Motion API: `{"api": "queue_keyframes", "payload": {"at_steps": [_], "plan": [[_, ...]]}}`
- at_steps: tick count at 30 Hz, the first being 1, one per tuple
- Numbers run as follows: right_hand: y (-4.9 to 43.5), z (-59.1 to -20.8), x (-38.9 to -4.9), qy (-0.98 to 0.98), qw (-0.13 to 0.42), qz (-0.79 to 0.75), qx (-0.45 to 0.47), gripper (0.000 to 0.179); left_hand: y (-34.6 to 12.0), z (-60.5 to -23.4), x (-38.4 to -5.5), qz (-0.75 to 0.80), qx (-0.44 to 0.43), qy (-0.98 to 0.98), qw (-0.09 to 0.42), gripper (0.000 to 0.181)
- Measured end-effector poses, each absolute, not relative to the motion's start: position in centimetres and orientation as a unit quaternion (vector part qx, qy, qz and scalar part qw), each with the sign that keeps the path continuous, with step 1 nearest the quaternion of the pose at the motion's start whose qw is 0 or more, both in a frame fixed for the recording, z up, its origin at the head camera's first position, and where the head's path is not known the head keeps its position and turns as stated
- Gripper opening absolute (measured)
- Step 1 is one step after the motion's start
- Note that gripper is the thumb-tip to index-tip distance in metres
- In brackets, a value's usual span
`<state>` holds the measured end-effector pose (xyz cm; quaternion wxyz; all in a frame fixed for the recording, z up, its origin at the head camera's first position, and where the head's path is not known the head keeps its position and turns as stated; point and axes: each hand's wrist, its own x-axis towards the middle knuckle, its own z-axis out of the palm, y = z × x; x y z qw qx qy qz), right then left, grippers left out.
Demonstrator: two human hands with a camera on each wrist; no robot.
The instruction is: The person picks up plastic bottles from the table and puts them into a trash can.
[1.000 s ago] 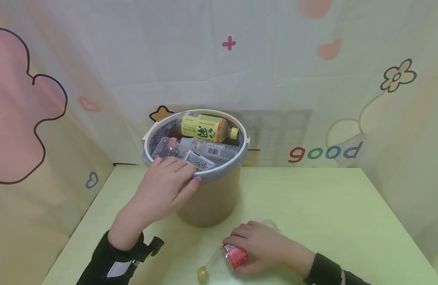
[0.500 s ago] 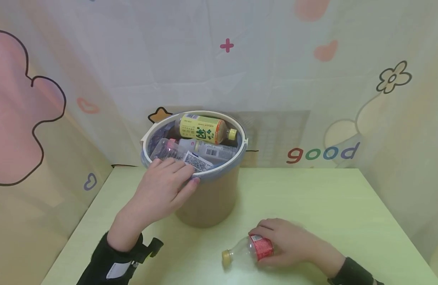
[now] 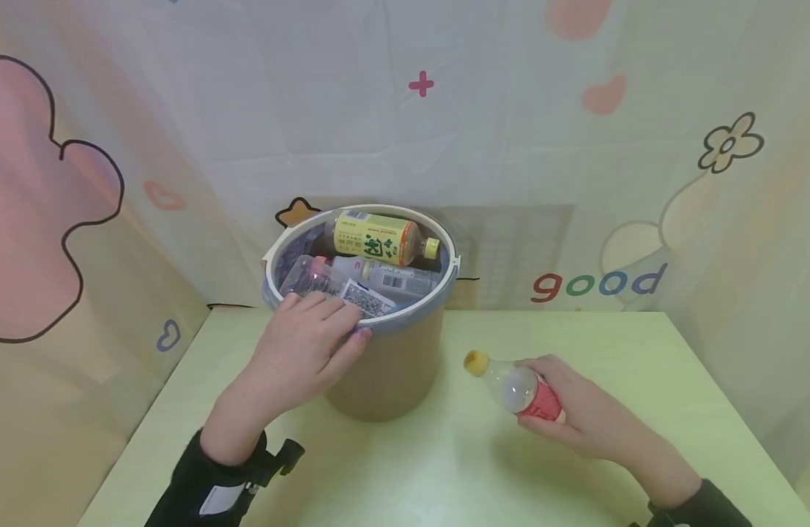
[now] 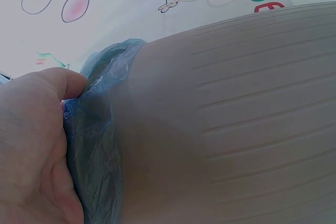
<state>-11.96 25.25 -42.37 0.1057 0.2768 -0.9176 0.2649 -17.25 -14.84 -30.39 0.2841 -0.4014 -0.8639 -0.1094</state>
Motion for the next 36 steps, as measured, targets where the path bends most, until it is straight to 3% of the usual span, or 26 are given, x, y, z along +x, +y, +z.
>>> {"api": "queue_keyframes", "payload": {"at_steps": [9,17,28,36], "plan": [[24.5,-37.9,-11.9,-0.888,0.164,0.316,0.291,0.077,-14.6,-30.4,-17.3,-0.112,-0.403,-0.863,0.283,0.024],[22.6,-33.8,-12.7,-0.861,0.230,0.311,0.330,0.077,-14.6,-30.4,-17.4,-0.114,-0.401,-0.863,0.284,0.024],[18.6,-26.4,-16.3,-0.852,0.326,0.263,0.315,0.078,-14.7,-30.5,-17.4,-0.114,-0.399,-0.862,0.290,0.025],[15.1,-22.1,-19.5,-0.849,0.332,0.271,0.309,0.074,-14.8,-30.6,-17.4,-0.114,-0.399,-0.862,0.290,0.024]]}}
